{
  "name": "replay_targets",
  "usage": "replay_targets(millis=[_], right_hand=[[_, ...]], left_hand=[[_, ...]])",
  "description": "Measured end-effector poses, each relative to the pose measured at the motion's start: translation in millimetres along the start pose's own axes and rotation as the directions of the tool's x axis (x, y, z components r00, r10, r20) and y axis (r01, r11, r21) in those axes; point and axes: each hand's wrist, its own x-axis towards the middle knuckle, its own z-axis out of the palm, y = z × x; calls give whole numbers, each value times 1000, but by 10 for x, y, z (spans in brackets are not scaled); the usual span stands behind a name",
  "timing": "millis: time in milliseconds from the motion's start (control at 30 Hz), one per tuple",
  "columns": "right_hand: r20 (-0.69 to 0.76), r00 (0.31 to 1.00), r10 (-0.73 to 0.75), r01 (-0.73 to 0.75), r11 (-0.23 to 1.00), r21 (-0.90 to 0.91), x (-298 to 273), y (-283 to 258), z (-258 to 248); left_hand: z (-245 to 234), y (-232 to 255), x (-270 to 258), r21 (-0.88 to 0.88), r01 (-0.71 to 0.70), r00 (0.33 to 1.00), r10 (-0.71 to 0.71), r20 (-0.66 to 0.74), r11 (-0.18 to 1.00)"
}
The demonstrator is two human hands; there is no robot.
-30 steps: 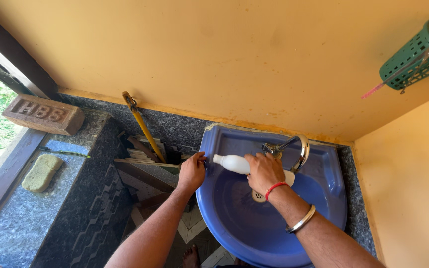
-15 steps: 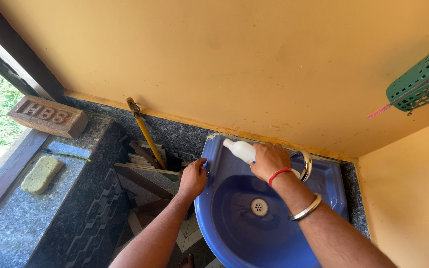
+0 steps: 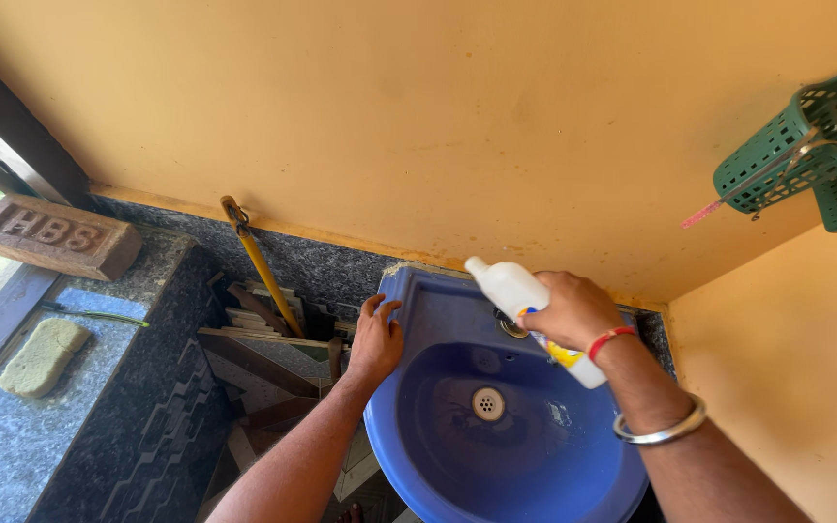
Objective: The person pours liquid from a white bottle into a blue sink and then uses a toothbrush to scrub the sink's surface and faucet. The person scrubs the basin and the area around the faucet repeatedly.
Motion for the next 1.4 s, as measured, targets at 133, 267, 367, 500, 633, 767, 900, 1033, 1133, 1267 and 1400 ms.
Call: replay_targets(millis=[133, 267, 367, 500, 633, 767, 900, 1033, 1133, 1267, 1400], right_hand=[[-28, 996, 81, -81, 997, -13, -146, 248, -179], [-93, 989, 114, -118, 992, -38, -345, 414, -351], [-117, 978, 174, -185, 979, -91, -492, 489, -449], [-151, 964, 218, -242, 956, -166, -625, 570, -505], [-158, 948, 277, -306, 927, -215, -712, 664, -527], [-179, 942, 284, -323, 912, -252, -740, 774, -502], [-208, 932, 297, -347, 897, -274, -730, 838, -516], [-155, 938, 310, -338, 917, -211, -788, 866, -599], [-124, 940, 319, -337, 924, -178, -864, 863, -625], [-91, 949, 302, -312, 941, -132, -952, 931, -648], [-93, 962, 258, -255, 966, 51, -1069, 1024, -557]], left_hand=[[50, 30, -20, 22, -62, 998, 62, -11, 998], [97, 76, -27, 14, -88, 996, 88, 3, 996], [155, 131, -36, 46, -120, 993, 120, 8, 992], [230, 247, -25, 82, -146, 989, 143, 47, 986], [277, 353, -52, 78, -125, 989, 118, 86, 989], [318, 389, -88, 78, -128, 987, 119, 106, 989], [363, 392, -113, 78, -129, 986, 119, 118, 989], [383, 462, -122, 18, -193, 977, 191, 99, 981], [365, 672, -66, -95, -295, 944, 306, 126, 951], [421, 1205, 15, -271, -377, 885, 431, 177, 886], [497, 1529, -30, -369, -433, 837, 518, 174, 823]])
